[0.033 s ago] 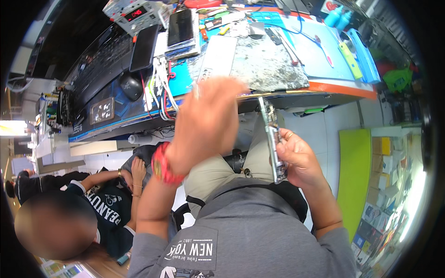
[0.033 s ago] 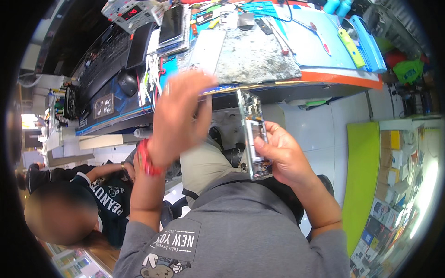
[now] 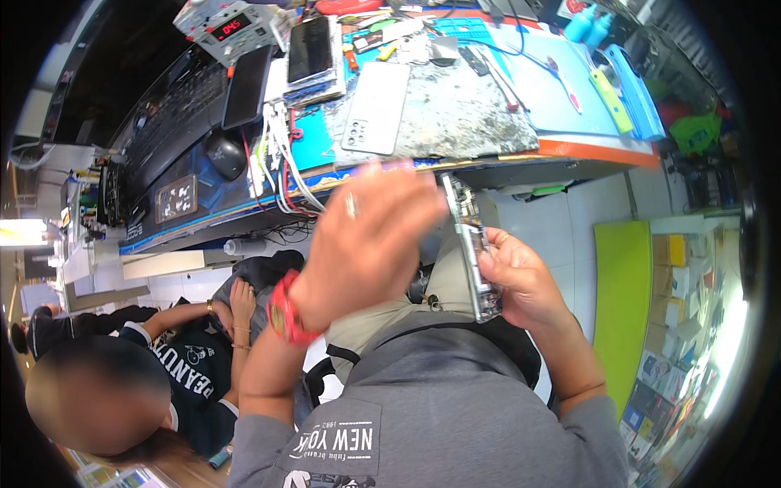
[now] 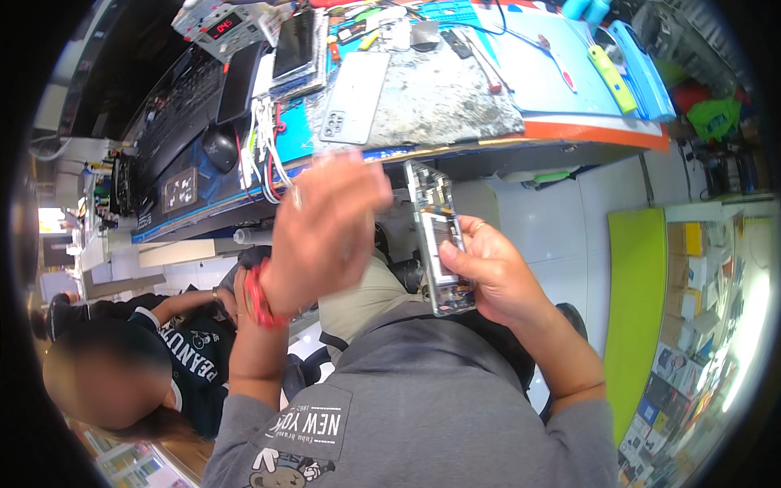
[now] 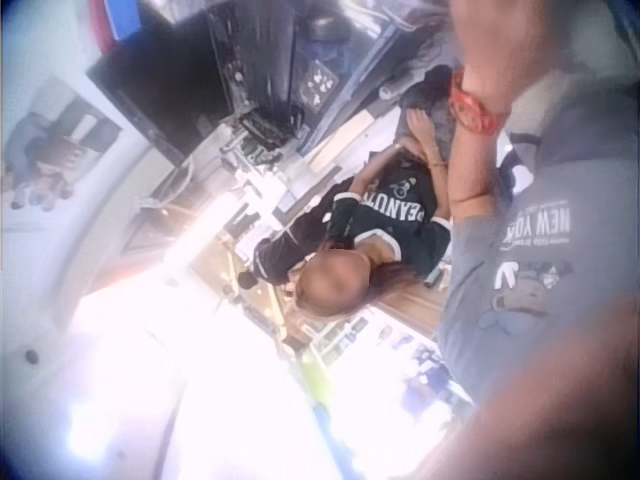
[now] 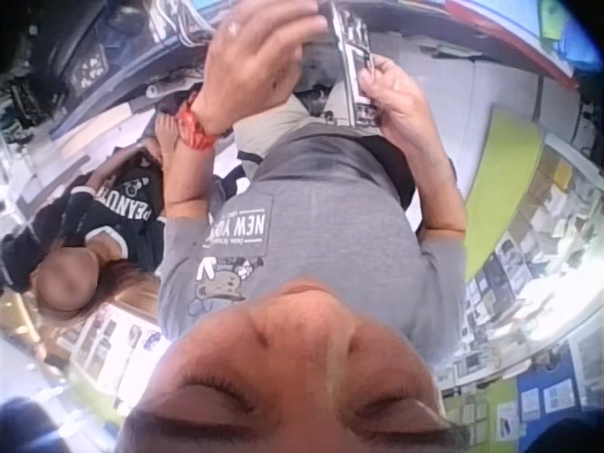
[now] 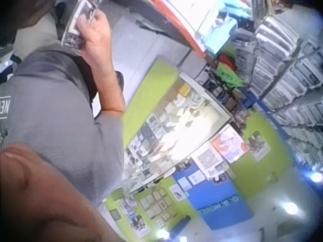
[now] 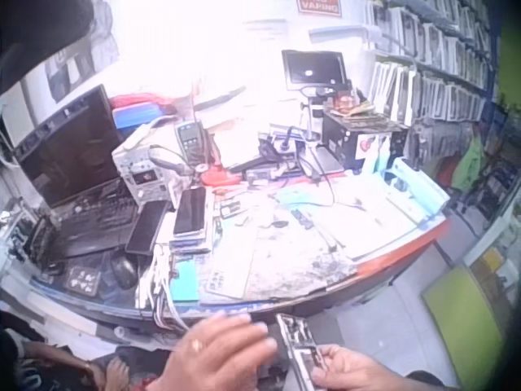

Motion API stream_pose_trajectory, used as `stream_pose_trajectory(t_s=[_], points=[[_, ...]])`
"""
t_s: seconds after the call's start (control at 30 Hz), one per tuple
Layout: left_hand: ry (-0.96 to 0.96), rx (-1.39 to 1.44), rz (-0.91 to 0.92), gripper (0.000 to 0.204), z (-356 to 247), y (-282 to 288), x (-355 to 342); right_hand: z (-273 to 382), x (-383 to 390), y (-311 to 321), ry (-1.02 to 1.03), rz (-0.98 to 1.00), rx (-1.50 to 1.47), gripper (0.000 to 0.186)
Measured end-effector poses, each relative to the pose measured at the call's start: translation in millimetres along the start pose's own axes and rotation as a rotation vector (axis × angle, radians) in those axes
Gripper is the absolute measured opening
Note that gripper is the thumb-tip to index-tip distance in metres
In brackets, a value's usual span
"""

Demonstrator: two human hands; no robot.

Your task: The person prying the back cover off a mobile phone using a thin tool and then handles the internal components of the device on a workbench.

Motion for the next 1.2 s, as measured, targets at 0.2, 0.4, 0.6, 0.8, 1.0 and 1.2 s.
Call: stream_pose_trajectory(t_s=[0.2,0.4,0.6,0.8,1.0,1.2], points=[[0.007,0.088,0.143,0.039,-52.1,-26.9,71.2,-40.2,-11.5,-1.7,-0.395,-0.055,-0.026,0.036],[0.147,0.324,0.08,0.036,-49.2,-33.4,107.3,-66.4,-13.7,0.2,-0.691,-0.053,0.002,0.032],[0.507,0.418,-0.119,0.023,-44.6,-43.2,138.6,-57.7,-11.8,10.2,-0.58,0.0,0.156,0.046],[0.675,0.52,-0.071,0.017,-39.6,-57.3,145.3,-54.8,-9.6,9.7,0.359,0.044,1.059,0.044],[0.699,0.524,0.013,0.017,-27.2,-74.6,147.0,-53.1,-33.7,8.2,0.476,0.025,1.217,0.032],[0.783,0.588,0.028,0.021,-10.8,-88.4,156.9,-53.4,-59.3,12.1,0.453,0.017,1.229,0.028]])
Point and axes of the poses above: each hand's wrist, its own x-axis away from the middle knuckle, its own y-axis out of the back of the hand, z = x × y, the point moved 3 cm from there along -x, towards the middle knuckle, and after that the axes turned 5 degrees about -y, right-handed, at the moved point
